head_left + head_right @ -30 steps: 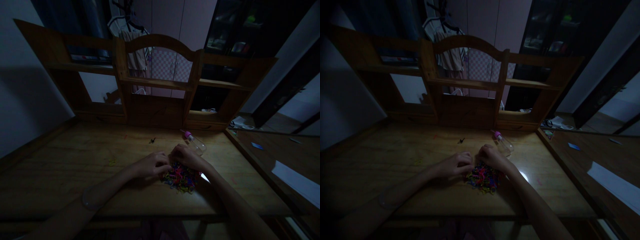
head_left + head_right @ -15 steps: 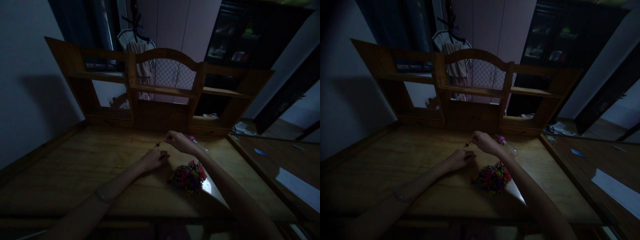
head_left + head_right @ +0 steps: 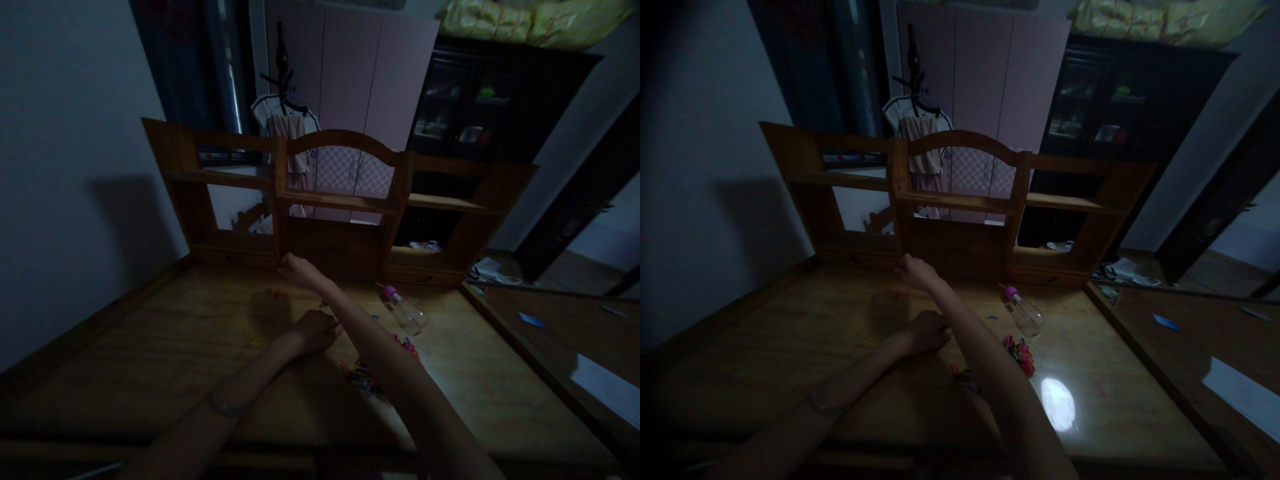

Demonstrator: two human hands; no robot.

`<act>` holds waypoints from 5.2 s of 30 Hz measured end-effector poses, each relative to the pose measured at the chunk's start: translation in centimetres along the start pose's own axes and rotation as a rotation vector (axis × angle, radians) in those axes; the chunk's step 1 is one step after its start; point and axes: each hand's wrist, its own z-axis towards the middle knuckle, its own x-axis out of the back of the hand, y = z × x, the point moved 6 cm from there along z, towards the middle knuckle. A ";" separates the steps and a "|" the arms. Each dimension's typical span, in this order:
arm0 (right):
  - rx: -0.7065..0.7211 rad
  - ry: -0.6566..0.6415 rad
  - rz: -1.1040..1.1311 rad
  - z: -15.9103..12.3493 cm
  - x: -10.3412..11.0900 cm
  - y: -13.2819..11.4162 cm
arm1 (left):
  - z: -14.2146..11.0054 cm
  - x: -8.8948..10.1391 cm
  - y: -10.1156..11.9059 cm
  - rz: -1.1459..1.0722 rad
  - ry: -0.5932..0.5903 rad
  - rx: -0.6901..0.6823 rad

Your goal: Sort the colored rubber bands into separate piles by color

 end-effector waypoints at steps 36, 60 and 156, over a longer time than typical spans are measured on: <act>-0.259 0.054 0.379 -28.4 6.4 3.2 | -0.6 1.3 0.8 -0.046 0.109 -0.102; -0.083 0.104 -0.025 -29.1 5.0 3.0 | -0.8 1.8 0.6 -0.124 0.113 -0.065; -0.297 0.407 0.060 -35.4 8.5 3.2 | -1.3 0.9 4.6 -1.566 -0.316 -0.059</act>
